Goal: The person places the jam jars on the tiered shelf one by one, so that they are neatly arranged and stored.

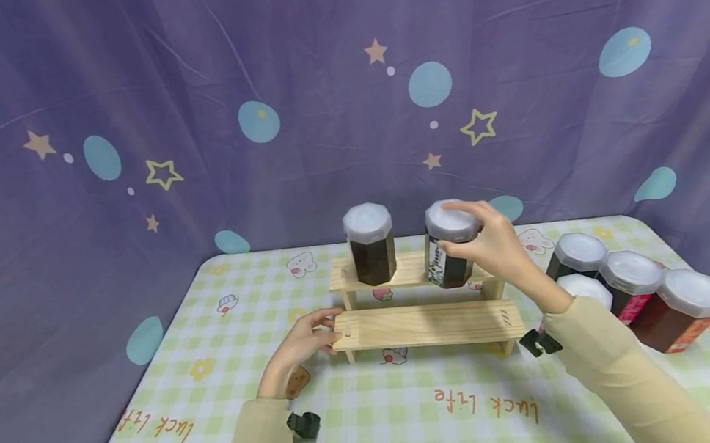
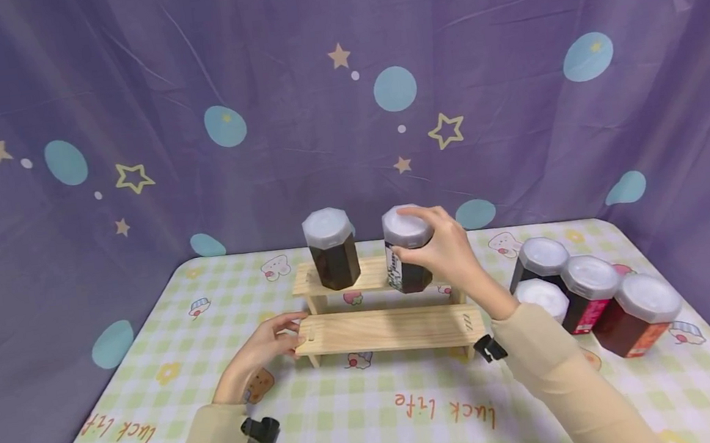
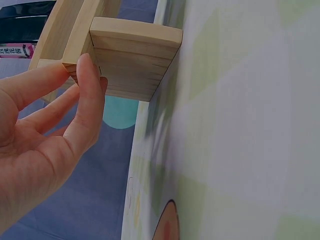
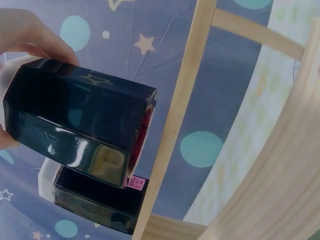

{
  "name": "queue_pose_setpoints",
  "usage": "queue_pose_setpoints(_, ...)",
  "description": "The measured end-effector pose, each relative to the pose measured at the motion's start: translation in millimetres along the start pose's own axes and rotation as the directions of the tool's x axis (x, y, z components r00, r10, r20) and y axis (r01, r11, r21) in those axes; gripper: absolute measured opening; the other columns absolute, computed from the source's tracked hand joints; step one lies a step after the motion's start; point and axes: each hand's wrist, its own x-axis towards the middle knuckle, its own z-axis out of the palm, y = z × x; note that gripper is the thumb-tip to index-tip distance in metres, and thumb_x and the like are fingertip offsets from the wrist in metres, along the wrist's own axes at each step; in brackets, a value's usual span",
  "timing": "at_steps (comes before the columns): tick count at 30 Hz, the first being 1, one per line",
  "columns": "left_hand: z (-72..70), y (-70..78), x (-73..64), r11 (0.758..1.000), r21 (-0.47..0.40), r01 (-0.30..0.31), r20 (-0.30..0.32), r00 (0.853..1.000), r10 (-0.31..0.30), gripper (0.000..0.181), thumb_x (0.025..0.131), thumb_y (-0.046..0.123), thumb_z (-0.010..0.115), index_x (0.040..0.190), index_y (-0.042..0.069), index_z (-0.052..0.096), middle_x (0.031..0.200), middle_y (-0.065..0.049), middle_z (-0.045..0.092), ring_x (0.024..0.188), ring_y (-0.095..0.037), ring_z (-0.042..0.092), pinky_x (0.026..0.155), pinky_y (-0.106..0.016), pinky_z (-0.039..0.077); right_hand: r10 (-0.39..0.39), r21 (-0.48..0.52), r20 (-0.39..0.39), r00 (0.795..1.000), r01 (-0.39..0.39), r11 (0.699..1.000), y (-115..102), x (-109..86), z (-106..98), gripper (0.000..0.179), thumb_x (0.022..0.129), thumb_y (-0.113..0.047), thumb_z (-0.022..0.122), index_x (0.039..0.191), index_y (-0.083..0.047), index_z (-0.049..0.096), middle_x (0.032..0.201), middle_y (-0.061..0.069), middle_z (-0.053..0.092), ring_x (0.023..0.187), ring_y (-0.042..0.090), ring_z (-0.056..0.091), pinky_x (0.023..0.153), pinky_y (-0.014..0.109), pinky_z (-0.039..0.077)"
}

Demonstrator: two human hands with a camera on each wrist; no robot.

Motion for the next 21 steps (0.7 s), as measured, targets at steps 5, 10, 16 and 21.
queue_pose_setpoints(5,-0.4,0.0,0.4,1.0,0.002,-0.003,-0.001,1.0,0.003,0.046,0.086,-0.002,0.052,0.128,-0.011,0.037,0.103,-0.026,0.042,0.066,-0.019,0.057,0.069,-0.053,0.049,0.002,-0.008,0.001,1.0,-0.002,1.0,-1.9,4.6,5.6,0.053,0.066,-0.016,0.077,0.115,-0.013,0.058,0.106,0.015,0.054,0.087,0.026,0.053,0.066,0.034,0.047)
queue_pose_setpoints(10,0.3,0.3,0.2,1.0,-0.001,0.003,-0.007,1.0,-0.003,0.046,0.085,-0.002,0.052,0.128,-0.011,0.037,0.103,-0.026,0.042,0.065,-0.02,0.057,0.07,-0.054,0.049,-0.019,0.012,-0.003,1.0,0.019,1.0,-3.0,7.6,11.2,0.053,0.065,-0.015,0.077,0.114,-0.011,0.059,0.105,0.016,0.054,0.086,0.027,0.053,0.067,0.035,0.048)
queue_pose_setpoints(16,0.8,0.4,0.1,1.0,0.004,0.01,-0.011,1.0,-0.01,0.046,0.085,-0.002,0.053,0.128,-0.01,0.038,0.104,-0.026,0.043,0.066,-0.02,0.057,0.07,-0.053,0.05,-0.016,0.015,0.003,1.0,0.016,1.0,-1.4,12.5,17.5,0.051,0.067,-0.016,0.076,0.115,-0.012,0.059,0.105,0.016,0.054,0.085,0.026,0.053,0.066,0.034,0.048)
queue_pose_setpoints(21,0.4,-0.3,1.0,1.0,0.005,0.01,-0.011,1.0,-0.009,0.046,0.085,-0.002,0.052,0.128,-0.01,0.038,0.103,-0.025,0.043,0.065,-0.02,0.057,0.07,-0.053,0.05,0.014,0.009,0.017,1.0,-0.014,1.0,-1.2,16.2,21.3,0.051,0.067,-0.019,0.076,0.115,-0.014,0.059,0.104,0.015,0.054,0.085,0.025,0.052,0.065,0.032,0.047)
